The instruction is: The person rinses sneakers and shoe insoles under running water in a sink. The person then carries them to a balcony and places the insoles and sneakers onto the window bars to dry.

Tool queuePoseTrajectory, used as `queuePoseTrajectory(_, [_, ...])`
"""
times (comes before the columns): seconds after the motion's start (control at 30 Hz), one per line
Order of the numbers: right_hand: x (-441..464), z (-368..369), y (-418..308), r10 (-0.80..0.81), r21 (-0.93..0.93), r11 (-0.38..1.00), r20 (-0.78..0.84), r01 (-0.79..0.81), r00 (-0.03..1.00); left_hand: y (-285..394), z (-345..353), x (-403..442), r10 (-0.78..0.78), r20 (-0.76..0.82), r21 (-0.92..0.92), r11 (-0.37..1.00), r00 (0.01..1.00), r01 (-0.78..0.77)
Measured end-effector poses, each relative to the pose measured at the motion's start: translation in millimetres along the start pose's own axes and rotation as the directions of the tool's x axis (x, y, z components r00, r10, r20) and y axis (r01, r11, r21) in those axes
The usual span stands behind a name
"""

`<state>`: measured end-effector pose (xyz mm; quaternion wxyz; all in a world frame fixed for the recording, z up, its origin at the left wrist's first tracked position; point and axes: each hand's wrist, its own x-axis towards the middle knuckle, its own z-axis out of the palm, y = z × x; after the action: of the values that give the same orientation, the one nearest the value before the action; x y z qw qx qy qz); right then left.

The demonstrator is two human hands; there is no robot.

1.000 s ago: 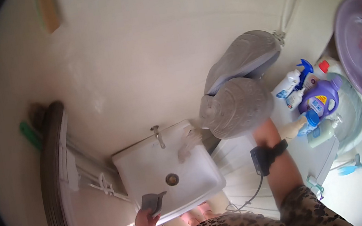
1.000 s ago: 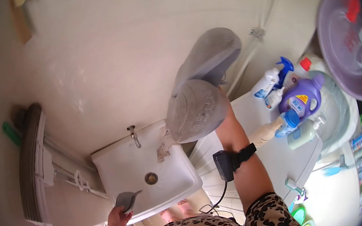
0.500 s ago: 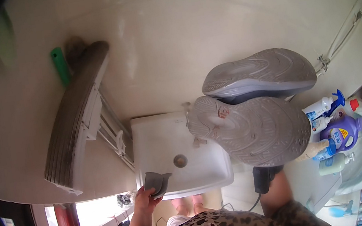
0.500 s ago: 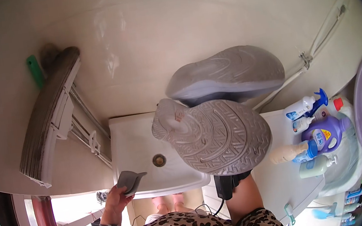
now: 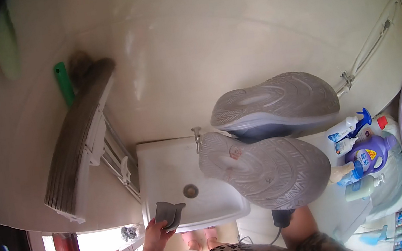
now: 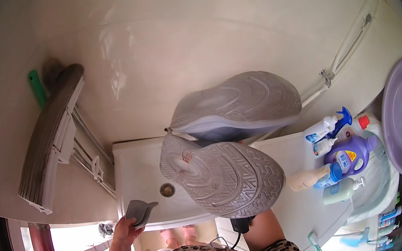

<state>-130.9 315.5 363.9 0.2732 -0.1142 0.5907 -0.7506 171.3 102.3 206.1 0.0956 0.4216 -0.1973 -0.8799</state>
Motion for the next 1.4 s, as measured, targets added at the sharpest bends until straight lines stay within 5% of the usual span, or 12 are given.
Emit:
queuePoseTrajectory(0.5, [-3, -1, 27, -0.049, -0.011, 0.999, -0.002, 0.049, 0.999, 1, 16, -5, -0.014, -0.013, 0.156, 0.988, 1.0, 0.016])
queuePoseTrajectory(0.73, [-23, 1, 2, -0.258, -0.202, 0.943, 0.06, 0.265, 0.964, -5, 16, 5, -0.041, -0.102, 0.192, 0.98, 0.994, 0.06])
queuePoseTrajectory(0.77, [-23, 3, 5, -0.216, -0.147, 0.964, 0.061, 0.223, 0.975, -2, -2, 19, -0.07, -0.051, 0.213, 0.974, 0.996, 0.079])
queuePoseTrajectory(0.8, [-9, 4, 26, -0.04, 0.146, 0.989, 0.099, 0.025, 0.994, 0, -19, 32, -0.098, 0.0, 0.236, 0.967, 0.995, 0.095])
queuePoseTrajectory(0.87, [17, 6, 68, 0.317, 0.701, 0.628, 0.166, -0.338, 0.934, 3, -4, 37, -0.12, -0.021, 0.198, 0.973, 0.993, 0.122])
queuePoseTrajectory(0.97, [-9, 1, 34, 0.329, 0.695, 0.664, 0.058, -0.274, 0.943, 19, 22, 61, -0.233, -0.024, 0.216, 0.948, 0.972, 0.232])
queuePoseTrajectory(1.07, [-36, -13, 36, 0.273, 0.654, 0.719, 0.044, -0.234, 0.961, 16, 52, 71, -0.239, 0.115, 0.428, 0.888, 0.964, 0.169])
queuePoseTrajectory(1.23, [-76, -33, 18, 0.119, 0.605, 0.792, -0.031, -0.076, 0.992, 31, 38, 104, -0.43, 0.057, 0.483, 0.802, 0.901, 0.352])
queuePoseTrajectory(1.4, [-236, -73, 16, 0.012, 0.511, 0.845, -0.305, 0.153, 0.952, 15, 60, 97, -0.542, 0.034, 0.628, 0.665, 0.84, 0.404])
